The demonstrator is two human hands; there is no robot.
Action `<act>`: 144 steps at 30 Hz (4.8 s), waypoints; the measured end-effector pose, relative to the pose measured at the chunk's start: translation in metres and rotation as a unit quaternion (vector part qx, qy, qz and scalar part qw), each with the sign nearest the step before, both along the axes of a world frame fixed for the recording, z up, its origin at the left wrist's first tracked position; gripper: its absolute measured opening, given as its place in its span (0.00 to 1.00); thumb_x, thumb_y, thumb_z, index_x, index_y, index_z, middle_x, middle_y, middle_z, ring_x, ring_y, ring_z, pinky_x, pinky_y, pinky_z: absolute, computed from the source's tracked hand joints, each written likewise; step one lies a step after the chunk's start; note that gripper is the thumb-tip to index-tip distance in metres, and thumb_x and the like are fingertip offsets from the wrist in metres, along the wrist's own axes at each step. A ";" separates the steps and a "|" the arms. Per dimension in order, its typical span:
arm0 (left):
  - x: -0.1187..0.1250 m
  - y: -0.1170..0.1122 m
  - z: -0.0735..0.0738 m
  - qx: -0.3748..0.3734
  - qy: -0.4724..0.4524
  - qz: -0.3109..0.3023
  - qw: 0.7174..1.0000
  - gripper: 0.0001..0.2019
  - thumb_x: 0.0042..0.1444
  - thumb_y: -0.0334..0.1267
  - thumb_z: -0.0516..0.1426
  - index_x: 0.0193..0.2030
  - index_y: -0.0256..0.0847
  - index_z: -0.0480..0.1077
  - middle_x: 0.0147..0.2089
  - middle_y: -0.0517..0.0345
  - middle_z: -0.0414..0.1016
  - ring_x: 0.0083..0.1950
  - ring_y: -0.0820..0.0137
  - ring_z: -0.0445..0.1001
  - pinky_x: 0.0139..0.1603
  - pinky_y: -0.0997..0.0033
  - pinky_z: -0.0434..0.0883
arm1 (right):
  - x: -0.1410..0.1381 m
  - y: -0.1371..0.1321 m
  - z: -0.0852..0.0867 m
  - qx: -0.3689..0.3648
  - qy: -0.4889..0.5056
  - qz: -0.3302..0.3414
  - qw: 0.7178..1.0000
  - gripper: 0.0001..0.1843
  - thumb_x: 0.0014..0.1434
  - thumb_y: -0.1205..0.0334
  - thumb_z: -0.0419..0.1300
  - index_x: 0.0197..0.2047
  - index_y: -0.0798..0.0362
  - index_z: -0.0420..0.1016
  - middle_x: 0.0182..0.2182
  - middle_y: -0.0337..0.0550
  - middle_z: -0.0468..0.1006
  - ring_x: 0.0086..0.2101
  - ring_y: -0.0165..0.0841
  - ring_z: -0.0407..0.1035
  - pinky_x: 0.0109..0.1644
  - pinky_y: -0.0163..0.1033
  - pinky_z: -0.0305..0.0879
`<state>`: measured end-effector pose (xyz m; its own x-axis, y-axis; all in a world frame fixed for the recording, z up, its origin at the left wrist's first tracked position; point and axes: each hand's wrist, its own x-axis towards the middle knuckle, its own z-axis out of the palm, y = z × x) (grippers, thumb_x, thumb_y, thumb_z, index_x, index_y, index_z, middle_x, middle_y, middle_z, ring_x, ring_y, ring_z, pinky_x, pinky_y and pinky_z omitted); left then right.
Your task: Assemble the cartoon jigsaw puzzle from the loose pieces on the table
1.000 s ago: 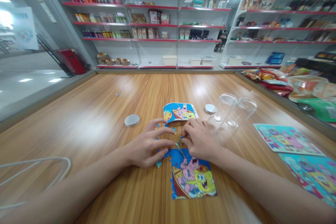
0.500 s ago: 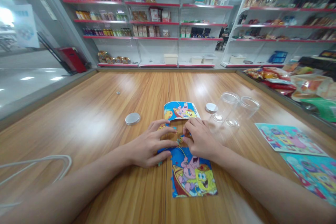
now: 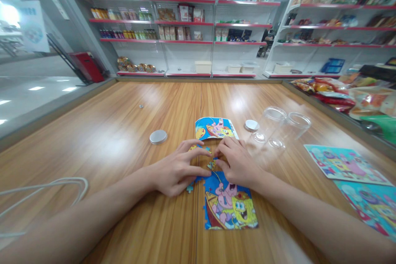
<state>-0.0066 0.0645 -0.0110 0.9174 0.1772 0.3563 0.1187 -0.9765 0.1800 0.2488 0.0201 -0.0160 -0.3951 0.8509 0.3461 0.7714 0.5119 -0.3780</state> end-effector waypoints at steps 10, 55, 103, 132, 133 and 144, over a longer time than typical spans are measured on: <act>0.003 -0.003 -0.002 0.060 -0.094 0.035 0.993 0.18 0.58 0.33 0.63 0.56 0.43 0.72 0.59 0.48 0.72 0.65 0.52 0.61 0.63 0.44 0.66 | -0.002 -0.005 0.006 0.092 0.139 0.108 0.980 0.06 0.59 0.70 0.61 0.36 0.52 0.67 0.32 0.40 0.73 0.37 0.36 0.66 0.47 0.46 0.58; 0.011 -0.010 0.010 0.179 -0.214 0.066 0.958 0.09 0.56 0.31 0.67 0.41 0.40 0.72 0.35 0.59 0.79 0.48 0.63 0.70 0.47 0.62 0.71 | -0.012 -0.006 0.002 0.144 0.182 0.147 0.962 0.02 0.62 0.65 0.64 0.37 0.51 0.76 0.30 0.41 0.79 0.33 0.36 0.69 0.40 0.46 0.65; -0.001 -0.009 0.000 0.233 -0.266 0.088 0.931 0.09 0.58 0.33 0.66 0.44 0.50 0.79 0.53 0.51 0.69 0.51 0.61 0.64 0.49 0.59 0.70 | -0.015 -0.016 0.013 0.099 0.058 0.179 0.977 0.13 0.66 0.61 0.58 0.52 0.54 0.73 0.39 0.46 0.78 0.39 0.39 0.67 0.44 0.47 0.57; 0.011 -0.011 0.006 0.127 -0.184 0.094 0.970 0.07 0.55 0.28 0.63 0.39 0.41 0.72 0.55 0.48 0.71 0.56 0.58 0.65 0.54 0.52 0.70 | -0.017 -0.009 0.005 0.218 0.072 0.103 0.968 0.11 0.66 0.59 0.63 0.32 0.53 0.72 0.26 0.38 0.75 0.32 0.33 0.65 0.43 0.45 0.55; 0.012 -0.011 0.007 0.129 -0.188 0.096 0.969 0.07 0.55 0.28 0.63 0.39 0.42 0.72 0.54 0.48 0.71 0.56 0.58 0.66 0.54 0.53 0.70 | -0.017 -0.009 0.005 0.217 0.071 0.104 0.968 0.12 0.66 0.59 0.62 0.32 0.53 0.71 0.26 0.38 0.75 0.31 0.33 0.64 0.43 0.44 0.55; 0.012 -0.011 0.006 0.128 -0.194 0.112 0.966 0.06 0.58 0.27 0.60 0.38 0.40 0.69 0.53 0.47 0.72 0.54 0.60 0.67 0.54 0.55 0.70 | -0.019 -0.013 0.008 0.148 0.067 0.113 0.980 0.07 0.64 0.64 0.60 0.32 0.54 0.71 0.28 0.41 0.75 0.33 0.35 0.65 0.44 0.45 0.55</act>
